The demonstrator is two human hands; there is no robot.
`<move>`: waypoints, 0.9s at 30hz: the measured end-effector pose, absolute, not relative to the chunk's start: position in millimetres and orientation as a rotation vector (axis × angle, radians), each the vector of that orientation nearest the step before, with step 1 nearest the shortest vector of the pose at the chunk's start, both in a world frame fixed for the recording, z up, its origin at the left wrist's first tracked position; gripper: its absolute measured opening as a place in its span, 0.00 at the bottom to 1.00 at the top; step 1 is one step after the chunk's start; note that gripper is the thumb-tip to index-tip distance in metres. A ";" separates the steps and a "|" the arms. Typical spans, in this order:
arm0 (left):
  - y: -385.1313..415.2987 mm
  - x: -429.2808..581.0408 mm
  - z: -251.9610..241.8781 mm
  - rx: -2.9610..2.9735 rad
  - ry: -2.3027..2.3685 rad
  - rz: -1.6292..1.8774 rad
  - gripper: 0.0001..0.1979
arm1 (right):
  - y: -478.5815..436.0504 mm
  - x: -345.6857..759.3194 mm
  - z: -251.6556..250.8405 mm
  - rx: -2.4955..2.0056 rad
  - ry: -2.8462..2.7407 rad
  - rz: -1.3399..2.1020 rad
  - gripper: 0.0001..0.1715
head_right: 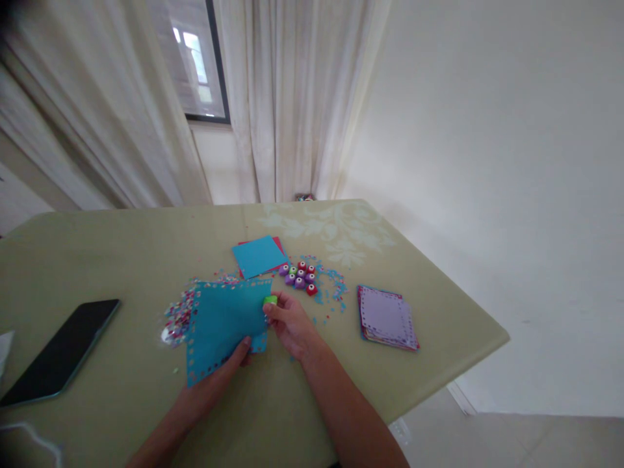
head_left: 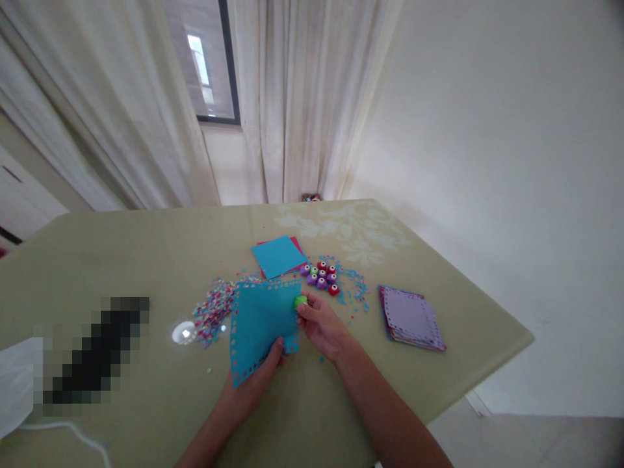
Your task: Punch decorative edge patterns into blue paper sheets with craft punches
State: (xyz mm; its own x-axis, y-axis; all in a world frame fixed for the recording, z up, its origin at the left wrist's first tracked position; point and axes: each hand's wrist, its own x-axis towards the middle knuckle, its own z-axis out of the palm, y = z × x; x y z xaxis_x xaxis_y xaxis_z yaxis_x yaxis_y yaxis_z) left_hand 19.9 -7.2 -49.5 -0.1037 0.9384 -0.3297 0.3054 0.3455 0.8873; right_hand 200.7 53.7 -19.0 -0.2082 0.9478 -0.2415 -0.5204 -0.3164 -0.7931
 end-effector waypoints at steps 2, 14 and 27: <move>-6.1 21.5 -50.7 1.130 1.644 0.839 0.18 | 54.0 200.1 -20.2 -0.883 -0.671 1.747 0.33; -2.4 21.8 -45.7 1.117 1.708 0.805 0.16 | 53.7 202.5 -18.8 -0.867 -0.665 1.761 0.29; -4.0 21.0 -49.4 1.133 1.619 0.783 0.21 | 49.7 196.7 -17.5 -0.847 -0.652 1.738 0.30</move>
State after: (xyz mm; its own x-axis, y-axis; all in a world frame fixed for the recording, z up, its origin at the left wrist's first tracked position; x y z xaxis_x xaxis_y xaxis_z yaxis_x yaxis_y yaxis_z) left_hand 21.0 -4.0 -49.4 -0.0930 0.9329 -0.3480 0.3065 0.3594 0.8814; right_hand 196.7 49.7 -17.5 -0.2018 0.9523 -0.2288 -0.5670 -0.3040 -0.7656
